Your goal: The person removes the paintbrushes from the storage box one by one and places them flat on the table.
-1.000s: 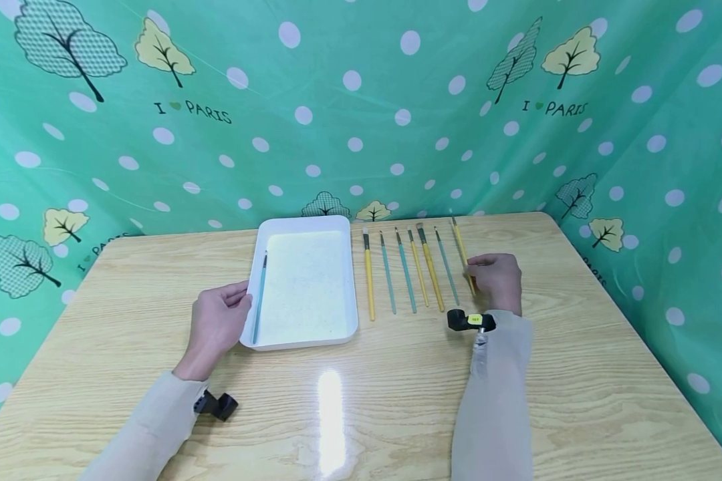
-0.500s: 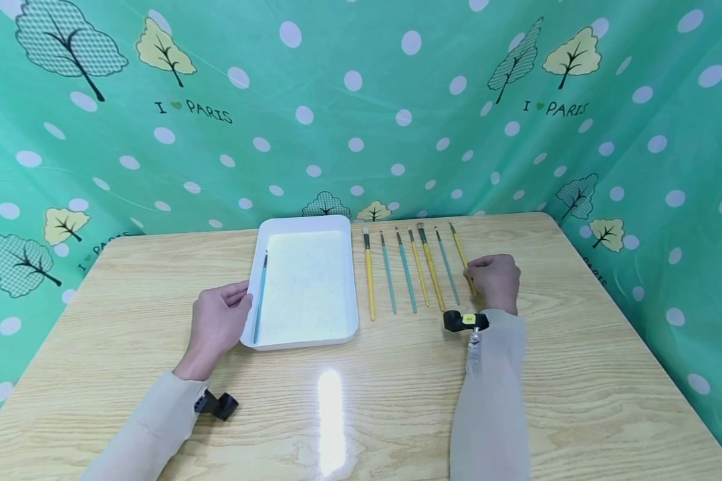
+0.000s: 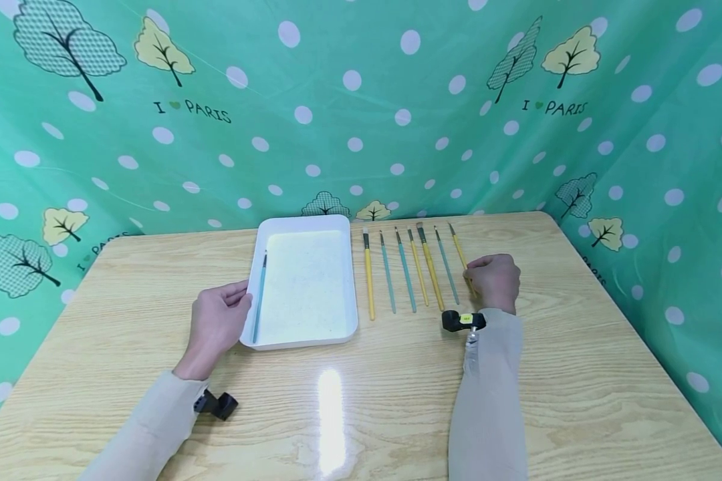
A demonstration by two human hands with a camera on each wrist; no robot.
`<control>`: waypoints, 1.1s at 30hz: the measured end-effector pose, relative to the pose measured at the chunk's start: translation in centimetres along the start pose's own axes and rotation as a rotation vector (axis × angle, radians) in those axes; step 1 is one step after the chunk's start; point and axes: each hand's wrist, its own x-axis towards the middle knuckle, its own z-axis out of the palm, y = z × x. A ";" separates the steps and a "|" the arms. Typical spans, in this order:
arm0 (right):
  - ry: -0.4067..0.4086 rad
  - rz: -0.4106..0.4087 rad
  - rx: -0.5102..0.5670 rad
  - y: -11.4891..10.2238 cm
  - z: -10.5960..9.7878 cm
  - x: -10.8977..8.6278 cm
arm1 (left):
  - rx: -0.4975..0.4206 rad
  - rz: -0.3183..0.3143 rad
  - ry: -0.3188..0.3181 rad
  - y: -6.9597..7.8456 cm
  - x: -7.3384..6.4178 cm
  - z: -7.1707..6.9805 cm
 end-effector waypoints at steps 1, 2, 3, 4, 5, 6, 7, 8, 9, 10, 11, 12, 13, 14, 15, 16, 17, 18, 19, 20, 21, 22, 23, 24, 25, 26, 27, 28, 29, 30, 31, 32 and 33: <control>0.001 0.000 -0.002 0.0 0.0 0.0 | 0.001 -0.001 0.000 0.0 0.0 0.0; 0.000 0.000 -0.001 0.0 0.0 -0.1 | 0.002 -0.001 -0.001 0.0 0.0 0.0; -0.002 0.001 0.001 0.0 0.0 -0.1 | 0.003 -0.002 -0.001 0.0 0.0 0.0; -0.003 0.001 0.004 -0.1 0.0 -0.1 | 0.005 -0.002 -0.001 0.0 0.0 0.0; -0.003 0.001 0.006 -0.1 0.0 -0.1 | 0.005 -0.002 -0.001 0.0 0.0 0.0; -0.004 0.002 0.011 -0.1 0.0 -0.2 | 0.006 -0.001 0.000 0.0 0.0 0.0; -0.008 0.006 0.016 -0.2 0.0 -0.2 | 0.007 -0.001 -0.001 0.0 0.0 0.0; -0.010 0.009 0.022 -0.2 0.0 -0.3 | 0.007 -0.001 -0.001 0.0 0.0 0.0; -0.012 0.014 0.028 -0.2 0.0 -0.3 | 0.008 0.000 -0.001 0.0 0.0 0.0; -0.015 0.021 0.033 -0.2 0.0 -0.3 | 0.008 0.000 -0.001 0.0 0.0 0.0; -0.016 0.027 0.040 -0.2 0.0 -0.3 | 0.009 0.000 -0.002 0.0 0.0 0.0; -0.018 0.033 0.046 -0.2 0.0 -0.4 | 0.009 -0.001 -0.003 0.0 0.0 0.0; -0.020 0.036 0.049 -0.2 -0.1 -0.4 | 0.008 -0.001 -0.003 0.0 0.0 0.0; -0.020 0.040 0.055 -0.2 -0.1 -0.4 | 0.008 -0.002 -0.003 0.0 0.0 0.0; -0.019 0.045 0.062 -0.2 -0.1 -0.4 | 0.007 -0.002 -0.003 0.0 0.0 0.0; -0.017 0.046 0.065 -0.2 -0.1 -0.4 | 0.007 -0.003 -0.004 0.0 0.0 0.0; -0.013 0.044 0.069 -0.3 -0.1 -0.4 | 0.006 -0.005 -0.003 0.0 0.0 0.0; -0.010 0.046 0.072 -0.3 -0.1 -0.5 | 0.004 -0.007 -0.003 0.0 0.0 0.0; -0.008 0.049 0.076 -0.4 -0.1 -0.5 | 0.003 -0.010 -0.004 0.0 0.0 0.0; -0.005 0.053 0.082 -0.5 -0.1 -0.6 | 0.001 -0.013 -0.005 0.0 0.0 0.0; -0.006 0.056 0.087 -0.6 -0.1 -0.6 | 0.001 -0.015 -0.006 0.0 0.0 0.0; -0.007 0.057 0.089 -0.8 -0.1 -0.6 | 0.000 -0.017 -0.008 0.0 0.0 0.0; -0.010 0.061 0.095 -0.9 -0.2 -0.7 | -0.001 -0.018 -0.008 0.1 0.0 0.0; -0.011 0.061 0.101 -1.1 -0.2 -0.7 | -0.001 -0.019 -0.009 0.1 0.0 0.0; -0.016 0.059 0.103 -1.3 -0.2 -0.8 | 0.000 -0.019 -0.008 0.1 0.0 0.0; -0.020 0.055 0.104 -1.5 -0.2 -0.8 | 0.000 -0.018 -0.008 0.1 0.0 0.0; -0.022 0.048 0.103 -1.7 -0.2 -0.9 | 0.002 -0.016 -0.007 0.0 0.0 0.0; -0.023 0.040 0.100 -1.9 -0.2 -1.0 | 0.001 -0.014 -0.006 0.0 0.0 0.0; -0.024 0.033 0.098 -2.1 -0.2 -1.0 | 0.002 -0.012 -0.006 0.0 0.0 0.0; -0.026 0.025 0.096 -2.2 -0.1 -1.1 | 0.001 -0.010 -0.006 0.0 0.0 0.0; -0.031 0.020 0.094 -2.4 -0.1 -1.1 | 0.001 -0.008 -0.005 0.0 0.0 0.0; -0.034 0.015 0.100 -2.6 0.0 -1.2 | 0.000 -0.007 -0.006 0.0 0.0 0.0; -0.037 0.011 0.105 -2.7 0.0 -1.3 | -0.001 -0.006 -0.006 0.0 0.0 0.0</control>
